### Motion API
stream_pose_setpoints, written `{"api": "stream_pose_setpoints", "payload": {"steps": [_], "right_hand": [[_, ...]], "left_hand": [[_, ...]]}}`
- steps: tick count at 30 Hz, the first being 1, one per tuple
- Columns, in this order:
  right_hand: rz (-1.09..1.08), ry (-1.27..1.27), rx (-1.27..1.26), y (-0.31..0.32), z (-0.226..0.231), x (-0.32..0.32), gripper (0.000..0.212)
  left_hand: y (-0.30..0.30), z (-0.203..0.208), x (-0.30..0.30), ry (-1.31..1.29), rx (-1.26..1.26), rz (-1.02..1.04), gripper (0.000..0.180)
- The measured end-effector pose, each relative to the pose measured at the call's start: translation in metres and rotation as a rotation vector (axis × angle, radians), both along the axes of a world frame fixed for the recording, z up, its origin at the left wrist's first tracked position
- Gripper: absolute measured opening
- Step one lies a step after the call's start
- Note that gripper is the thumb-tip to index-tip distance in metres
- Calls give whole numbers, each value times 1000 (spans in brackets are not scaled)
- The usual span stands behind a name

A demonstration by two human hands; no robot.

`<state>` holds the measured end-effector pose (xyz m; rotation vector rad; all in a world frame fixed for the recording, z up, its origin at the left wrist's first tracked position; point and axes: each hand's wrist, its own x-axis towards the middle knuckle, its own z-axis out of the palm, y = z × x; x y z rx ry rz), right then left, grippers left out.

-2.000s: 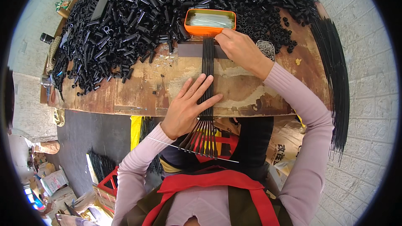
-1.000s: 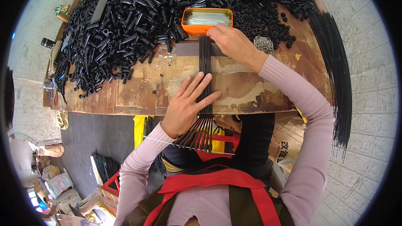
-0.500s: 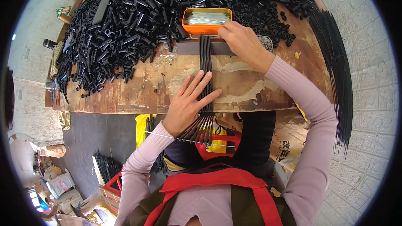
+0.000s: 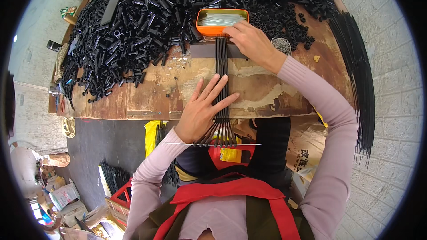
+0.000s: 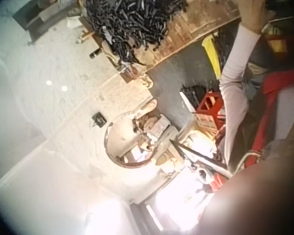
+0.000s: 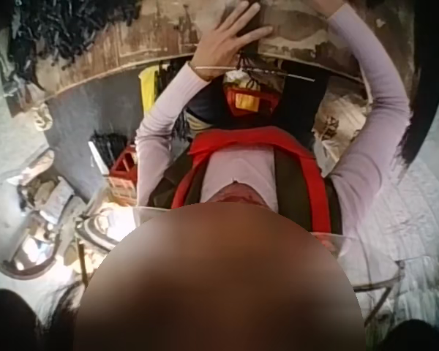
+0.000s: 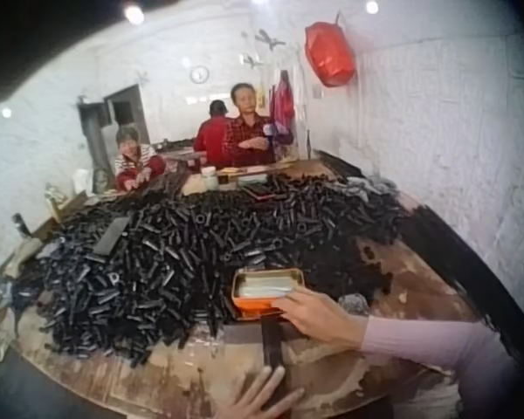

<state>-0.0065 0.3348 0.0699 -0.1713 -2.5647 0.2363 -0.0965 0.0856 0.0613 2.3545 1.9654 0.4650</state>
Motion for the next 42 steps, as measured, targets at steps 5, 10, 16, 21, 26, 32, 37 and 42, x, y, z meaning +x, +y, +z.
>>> {"api": "stream_pose_setpoints", "payload": {"steps": [5,10,16,21,26,32,37,42], "right_hand": [[-80,-90,110,2,1,16,11],[124,-22,-14,17,15,-16,11],[-4,-147,-80,60,16,-67,11],[-85,-361,-151,67,25,-74,13],[-38,-186,-113,36,51,-44,15],[9,-200,5,1,15,22,24],[20,-230,13,2,11,29,32],[16,-290,-8,-1,17,27,32]], "left_hand": [[-1,3,0,-130,-7,0,73],[-1,0,-1,-31,7,-10,91],[-2,0,-2,-51,9,-30,91],[-1,-2,-1,-110,41,-35,91],[-11,-5,-3,-126,44,-29,85],[-24,-5,3,-133,41,-69,86],[-19,-8,3,-144,81,-69,84],[-19,-7,6,-137,70,-28,83]]}}
